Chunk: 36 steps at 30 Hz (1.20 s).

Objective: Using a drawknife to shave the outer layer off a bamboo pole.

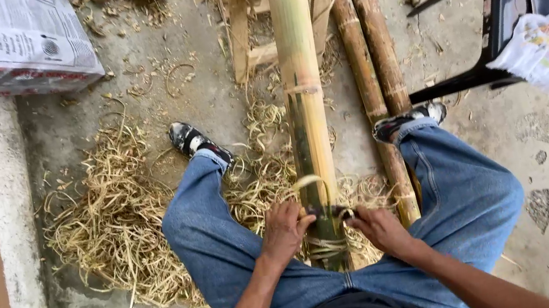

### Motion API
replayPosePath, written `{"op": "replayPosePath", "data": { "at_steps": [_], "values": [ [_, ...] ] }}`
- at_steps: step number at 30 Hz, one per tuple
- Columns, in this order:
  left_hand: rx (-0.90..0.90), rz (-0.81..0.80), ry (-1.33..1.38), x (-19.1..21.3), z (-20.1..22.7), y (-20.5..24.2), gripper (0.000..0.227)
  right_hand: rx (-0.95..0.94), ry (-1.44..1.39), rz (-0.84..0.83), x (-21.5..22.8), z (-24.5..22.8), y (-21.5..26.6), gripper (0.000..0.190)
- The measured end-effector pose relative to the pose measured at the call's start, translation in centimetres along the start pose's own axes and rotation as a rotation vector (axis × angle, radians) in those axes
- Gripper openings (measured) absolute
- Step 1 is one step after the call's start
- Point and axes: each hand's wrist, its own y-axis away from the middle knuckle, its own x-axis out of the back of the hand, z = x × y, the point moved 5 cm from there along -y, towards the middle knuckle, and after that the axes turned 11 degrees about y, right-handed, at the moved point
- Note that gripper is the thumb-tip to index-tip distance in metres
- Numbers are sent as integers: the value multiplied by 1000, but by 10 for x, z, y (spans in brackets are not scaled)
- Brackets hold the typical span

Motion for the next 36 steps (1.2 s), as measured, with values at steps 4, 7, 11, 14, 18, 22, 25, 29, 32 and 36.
{"op": "replayPosePath", "data": {
  "at_steps": [4,7,11,14,18,22,25,29,32,36],
  "values": [
    [-13,-66,117,6,0,-25,38,-190,-93,-119,19,11,-46,29],
    [17,100,65,22,-14,-113,38,19,-88,281,117,-24,-116,40],
    [-7,327,-32,42,-29,-213,33,91,-29,541,188,-30,-195,36],
    [20,367,-73,48,-24,-222,34,27,-11,550,195,-27,-207,34],
    [-8,398,-85,42,-18,-198,34,-6,71,553,169,-16,-188,40],
    [-6,355,-92,32,-4,-145,32,-34,17,550,132,-17,-140,34],
    [-93,380,-123,32,18,-92,34,-23,-18,554,96,-15,-95,39],
    [-30,130,-27,20,32,-8,30,-11,-47,352,29,3,-27,38],
    [35,-61,29,9,32,22,34,181,-25,167,-8,22,-7,39],
    [324,-206,120,-1,11,-12,34,-8,43,-228,24,19,-51,39]
  ]
}}
